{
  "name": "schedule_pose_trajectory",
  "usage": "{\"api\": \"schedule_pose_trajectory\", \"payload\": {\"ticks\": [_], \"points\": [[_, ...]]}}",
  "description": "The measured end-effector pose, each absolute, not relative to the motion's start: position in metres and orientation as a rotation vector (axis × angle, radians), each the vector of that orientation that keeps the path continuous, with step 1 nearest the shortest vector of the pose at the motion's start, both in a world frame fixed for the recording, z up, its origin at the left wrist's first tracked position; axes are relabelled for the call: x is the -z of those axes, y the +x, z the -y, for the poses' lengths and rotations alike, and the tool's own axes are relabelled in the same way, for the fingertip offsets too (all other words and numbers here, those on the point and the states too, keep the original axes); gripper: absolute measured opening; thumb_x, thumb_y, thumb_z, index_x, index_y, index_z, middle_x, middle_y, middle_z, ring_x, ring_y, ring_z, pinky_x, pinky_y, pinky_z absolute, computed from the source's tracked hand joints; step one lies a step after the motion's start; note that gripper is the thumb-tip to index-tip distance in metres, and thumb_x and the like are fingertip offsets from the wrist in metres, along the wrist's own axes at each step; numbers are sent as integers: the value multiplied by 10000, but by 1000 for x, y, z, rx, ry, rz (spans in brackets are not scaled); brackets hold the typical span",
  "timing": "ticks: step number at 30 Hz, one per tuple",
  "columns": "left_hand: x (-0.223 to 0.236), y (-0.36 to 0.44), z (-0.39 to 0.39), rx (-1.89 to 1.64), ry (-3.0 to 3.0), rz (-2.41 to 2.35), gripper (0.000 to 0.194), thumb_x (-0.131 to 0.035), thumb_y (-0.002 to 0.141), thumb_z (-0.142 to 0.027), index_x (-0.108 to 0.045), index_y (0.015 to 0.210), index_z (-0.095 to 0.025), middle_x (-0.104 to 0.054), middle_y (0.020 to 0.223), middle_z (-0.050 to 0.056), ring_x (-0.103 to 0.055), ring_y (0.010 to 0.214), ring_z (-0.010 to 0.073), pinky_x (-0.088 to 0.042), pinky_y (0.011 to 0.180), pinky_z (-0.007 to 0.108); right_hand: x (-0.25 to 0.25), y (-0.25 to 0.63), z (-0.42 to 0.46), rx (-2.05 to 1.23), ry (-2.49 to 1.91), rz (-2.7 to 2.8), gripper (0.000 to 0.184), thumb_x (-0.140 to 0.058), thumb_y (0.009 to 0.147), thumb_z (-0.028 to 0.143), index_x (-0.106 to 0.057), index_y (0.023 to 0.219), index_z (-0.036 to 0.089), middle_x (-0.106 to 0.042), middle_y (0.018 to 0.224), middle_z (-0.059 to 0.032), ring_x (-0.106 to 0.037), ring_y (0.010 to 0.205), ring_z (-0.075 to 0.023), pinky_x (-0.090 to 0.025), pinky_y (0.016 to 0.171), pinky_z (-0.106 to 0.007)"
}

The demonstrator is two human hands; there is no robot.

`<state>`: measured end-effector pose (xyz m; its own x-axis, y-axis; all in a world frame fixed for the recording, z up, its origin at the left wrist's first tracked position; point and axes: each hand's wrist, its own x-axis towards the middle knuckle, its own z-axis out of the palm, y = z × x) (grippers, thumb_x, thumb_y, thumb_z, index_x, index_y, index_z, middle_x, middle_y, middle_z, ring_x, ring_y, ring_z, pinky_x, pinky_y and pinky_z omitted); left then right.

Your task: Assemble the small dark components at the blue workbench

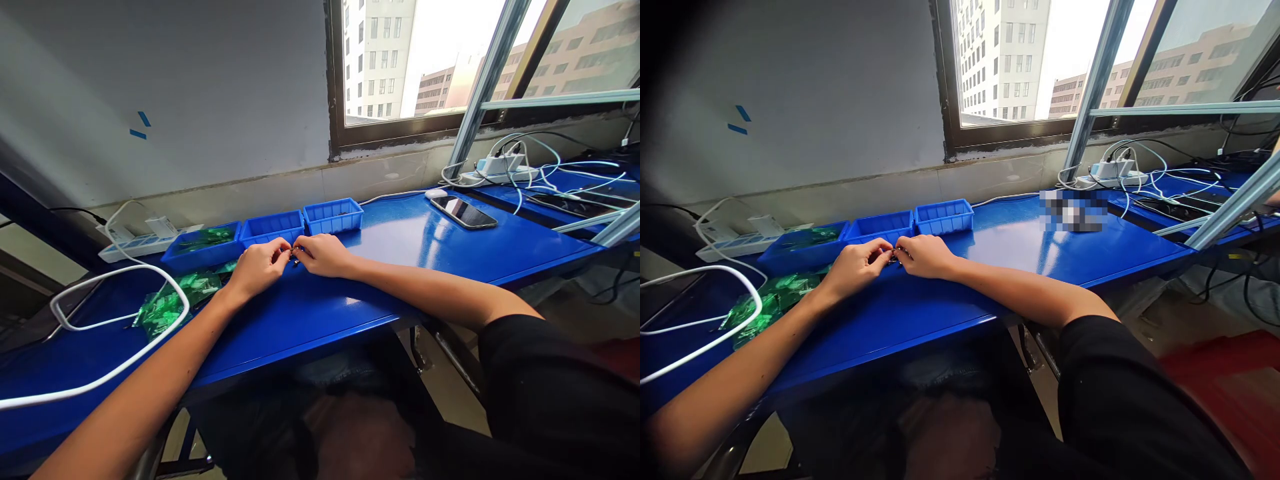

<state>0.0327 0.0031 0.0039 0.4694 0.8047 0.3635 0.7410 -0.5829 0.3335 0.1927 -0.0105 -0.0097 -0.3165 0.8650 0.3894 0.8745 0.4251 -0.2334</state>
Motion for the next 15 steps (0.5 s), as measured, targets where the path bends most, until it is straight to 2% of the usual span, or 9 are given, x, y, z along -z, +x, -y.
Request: {"api": "schedule_pose_trajectory", "payload": {"ticks": [15], "points": [[-5, 32, -4, -713, 2621, -1370, 307, -381, 773, -372, -627, 821, -194, -663, 676, 25, -553, 582, 158, -349, 548, 251, 12, 193, 9, 50, -1456, 2238, 268, -394, 895, 304, -621, 998, 204, -704, 901, -37, -641, 837, -189, -360, 635, -244]]}}
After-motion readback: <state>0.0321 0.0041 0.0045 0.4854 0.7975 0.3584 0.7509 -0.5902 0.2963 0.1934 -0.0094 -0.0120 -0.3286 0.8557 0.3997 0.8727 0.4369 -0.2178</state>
